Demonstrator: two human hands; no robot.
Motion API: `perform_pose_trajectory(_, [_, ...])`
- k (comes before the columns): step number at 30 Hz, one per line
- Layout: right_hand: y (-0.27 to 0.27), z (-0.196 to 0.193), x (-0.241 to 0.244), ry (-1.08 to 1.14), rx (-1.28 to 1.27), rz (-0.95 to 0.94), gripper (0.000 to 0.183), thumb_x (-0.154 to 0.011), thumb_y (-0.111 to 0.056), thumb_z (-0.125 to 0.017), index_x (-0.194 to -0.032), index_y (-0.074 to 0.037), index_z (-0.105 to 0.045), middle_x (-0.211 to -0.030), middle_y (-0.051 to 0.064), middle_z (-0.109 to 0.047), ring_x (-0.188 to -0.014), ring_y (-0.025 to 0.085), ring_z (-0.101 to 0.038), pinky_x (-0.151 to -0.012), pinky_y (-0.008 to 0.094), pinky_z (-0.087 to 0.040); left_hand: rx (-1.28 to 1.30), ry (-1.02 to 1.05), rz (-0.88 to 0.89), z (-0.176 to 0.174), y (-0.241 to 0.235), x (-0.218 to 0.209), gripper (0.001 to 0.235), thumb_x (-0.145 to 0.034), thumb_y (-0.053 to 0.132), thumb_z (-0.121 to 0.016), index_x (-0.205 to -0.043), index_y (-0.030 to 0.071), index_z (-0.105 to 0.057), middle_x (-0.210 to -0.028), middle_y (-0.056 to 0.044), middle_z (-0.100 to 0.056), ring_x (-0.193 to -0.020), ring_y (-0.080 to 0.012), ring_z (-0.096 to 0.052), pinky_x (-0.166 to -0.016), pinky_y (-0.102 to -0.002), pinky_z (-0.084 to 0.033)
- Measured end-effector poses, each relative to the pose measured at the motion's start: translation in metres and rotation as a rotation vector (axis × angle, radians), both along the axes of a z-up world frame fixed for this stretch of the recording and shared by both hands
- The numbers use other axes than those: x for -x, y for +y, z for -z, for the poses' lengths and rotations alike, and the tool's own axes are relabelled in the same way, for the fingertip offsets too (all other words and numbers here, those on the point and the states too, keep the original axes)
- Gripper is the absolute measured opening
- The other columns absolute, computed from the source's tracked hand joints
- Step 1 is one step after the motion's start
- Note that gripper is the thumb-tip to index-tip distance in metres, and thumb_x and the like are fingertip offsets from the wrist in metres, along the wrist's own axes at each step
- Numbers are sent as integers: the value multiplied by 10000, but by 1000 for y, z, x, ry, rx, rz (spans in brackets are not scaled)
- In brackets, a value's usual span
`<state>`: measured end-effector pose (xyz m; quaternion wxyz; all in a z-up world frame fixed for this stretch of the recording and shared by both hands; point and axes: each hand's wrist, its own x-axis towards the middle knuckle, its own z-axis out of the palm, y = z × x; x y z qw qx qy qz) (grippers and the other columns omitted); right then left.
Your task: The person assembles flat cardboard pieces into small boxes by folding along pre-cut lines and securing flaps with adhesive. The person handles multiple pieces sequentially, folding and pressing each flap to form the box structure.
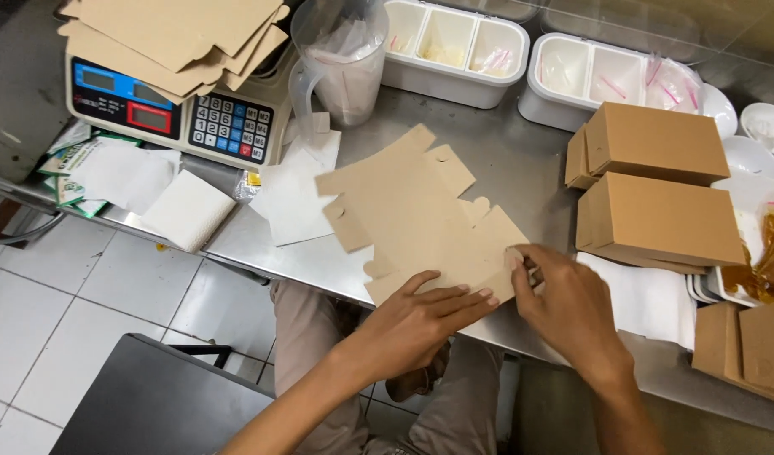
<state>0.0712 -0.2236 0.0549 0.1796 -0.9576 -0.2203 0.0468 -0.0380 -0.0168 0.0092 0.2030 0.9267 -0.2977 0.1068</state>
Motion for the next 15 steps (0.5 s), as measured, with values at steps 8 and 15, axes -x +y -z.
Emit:
perform_pose_trajectory(8, [-25,43,37,-208,-347,-271,359,-944,-204,-707,-1273,-61,-702,-1048,43,-744,-848,170,-668,-707,301,-578,-47,11,22,10,23,8,794,-675,-147,-755,-1407,138,-639,-1476,-89,-626,-1385,-292,-561,-1181,-562,-344])
perform_pose_trajectory(15, [-18,54,46,-232,-375,-401,392,-1008,-224,-627,-1372,-82,-659,-1158,49,-714,-1036,229,-635,-848,378,-461,-101,-75,-202,0,10,22,704,-1016,374,-507,-1612,46,-327,-1470,-173,-587,-1376,-284,-545,-1207,-517,-281])
